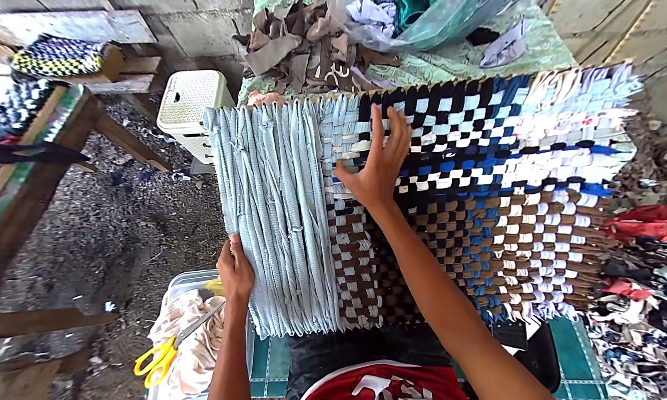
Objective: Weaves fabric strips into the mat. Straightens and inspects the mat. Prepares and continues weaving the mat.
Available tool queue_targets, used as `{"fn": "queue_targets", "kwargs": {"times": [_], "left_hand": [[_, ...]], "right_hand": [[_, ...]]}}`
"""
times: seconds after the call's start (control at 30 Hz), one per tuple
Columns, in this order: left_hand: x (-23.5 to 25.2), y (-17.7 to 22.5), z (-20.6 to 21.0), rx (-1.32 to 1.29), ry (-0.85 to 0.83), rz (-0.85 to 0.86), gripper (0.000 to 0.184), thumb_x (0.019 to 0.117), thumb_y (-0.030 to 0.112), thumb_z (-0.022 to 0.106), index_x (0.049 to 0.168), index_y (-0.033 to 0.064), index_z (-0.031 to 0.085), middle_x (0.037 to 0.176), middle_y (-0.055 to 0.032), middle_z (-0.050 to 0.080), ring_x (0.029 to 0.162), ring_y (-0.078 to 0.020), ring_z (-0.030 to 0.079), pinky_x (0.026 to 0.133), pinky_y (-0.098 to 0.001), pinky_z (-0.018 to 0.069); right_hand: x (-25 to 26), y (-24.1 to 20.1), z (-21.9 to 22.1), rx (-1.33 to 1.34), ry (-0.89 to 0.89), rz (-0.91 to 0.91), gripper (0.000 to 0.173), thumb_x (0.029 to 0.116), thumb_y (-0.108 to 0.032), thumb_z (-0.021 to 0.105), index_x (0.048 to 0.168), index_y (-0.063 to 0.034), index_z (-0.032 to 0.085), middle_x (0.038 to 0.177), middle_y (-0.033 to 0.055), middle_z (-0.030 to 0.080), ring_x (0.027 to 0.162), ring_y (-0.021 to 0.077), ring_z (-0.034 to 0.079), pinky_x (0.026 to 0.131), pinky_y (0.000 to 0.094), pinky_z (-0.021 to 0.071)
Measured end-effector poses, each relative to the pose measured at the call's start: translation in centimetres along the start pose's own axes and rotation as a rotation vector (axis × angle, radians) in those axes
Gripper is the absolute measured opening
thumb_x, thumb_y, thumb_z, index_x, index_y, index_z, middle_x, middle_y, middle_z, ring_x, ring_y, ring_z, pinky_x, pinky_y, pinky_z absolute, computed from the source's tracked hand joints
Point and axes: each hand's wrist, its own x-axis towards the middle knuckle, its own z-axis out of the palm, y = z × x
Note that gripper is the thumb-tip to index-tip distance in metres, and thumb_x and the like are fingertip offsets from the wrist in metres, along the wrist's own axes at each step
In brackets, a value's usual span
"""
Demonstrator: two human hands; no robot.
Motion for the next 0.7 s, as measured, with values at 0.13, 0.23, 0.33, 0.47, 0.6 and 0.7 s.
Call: {"fn": "queue_targets", "kwargs": {"times": [0.13,0.23,0.33,0.47,0.6,0.7], "left_hand": [[-0.1,0.2,-0.1,0.006,-0.001,-0.004,0.060,0.1110,0.052,0.028,0.111,0.0074,0.068,0.088,-0.0070,0.069,0.083,-0.0131,0.069,0.080,-0.0400,0.0571],[-0.1,0.2,0.0,0.026,0.008,-0.009,0.061,0.1107,0.053,0.027,0.111,0.0072,0.068,0.089,-0.0084,0.069,0.086,-0.0153,0.069,0.082,-0.0426,0.0564],[0.0,0.4,0.1,0.048,0.004,-0.023,0.064,0.1103,0.054,0.025,0.116,0.0071,0.067,0.095,-0.0111,0.071,0.092,-0.0182,0.070,0.086,-0.0460,0.0557],[0.0,0.1,0.0,0.032,0.000,-0.017,0.063,0.1103,0.055,0.025,0.115,0.0082,0.067,0.093,-0.0086,0.070,0.089,-0.0162,0.070,0.083,-0.0441,0.0566],[0.1,0.1,0.1,0.024,-0.005,-0.010,0.062,0.1105,0.054,0.026,0.114,0.0087,0.068,0.092,-0.0083,0.071,0.088,-0.0157,0.070,0.082,-0.0432,0.0571],[0.0,0.1,0.1,0.020,-0.001,-0.017,0.062,0.1102,0.055,0.027,0.115,0.0087,0.068,0.093,-0.0087,0.071,0.089,-0.0161,0.070,0.083,-0.0437,0.0570]], "right_hand": [[1.2,1.5,-0.6,0.047,-0.044,-0.022,0.105,0.0668,-0.041,0.086,0.157,-0.0131,0.041,0.156,0.0170,0.042,0.148,0.0343,0.036,0.116,0.0489,0.0400],[1.5,2.2,-1.0,0.159,-0.079,-0.015,0.105,0.0656,-0.036,0.086,0.157,-0.0135,0.041,0.156,0.0148,0.042,0.144,0.0324,0.039,0.111,0.0478,0.0448],[2.0,1.5,-1.4,0.218,-0.057,0.012,0.098,0.0712,-0.042,0.080,0.157,-0.0125,0.042,0.151,0.0138,0.046,0.140,0.0326,0.040,0.110,0.0499,0.0421],[2.8,-0.2,-0.3,0.032,0.000,0.031,0.100,0.0689,-0.052,0.082,0.155,-0.0163,0.045,0.150,0.0154,0.048,0.144,0.0372,0.037,0.118,0.0579,0.0311],[3.2,1.1,0.0,-0.029,-0.039,-0.008,0.101,0.0673,-0.044,0.084,0.157,-0.0224,0.043,0.153,0.0126,0.046,0.146,0.0359,0.036,0.118,0.0576,0.0298],[3.0,2.3,-0.8,0.093,-0.040,-0.004,0.093,0.0712,-0.038,0.082,0.155,-0.0177,0.045,0.150,0.0121,0.049,0.142,0.0329,0.041,0.113,0.0538,0.0377]]}}
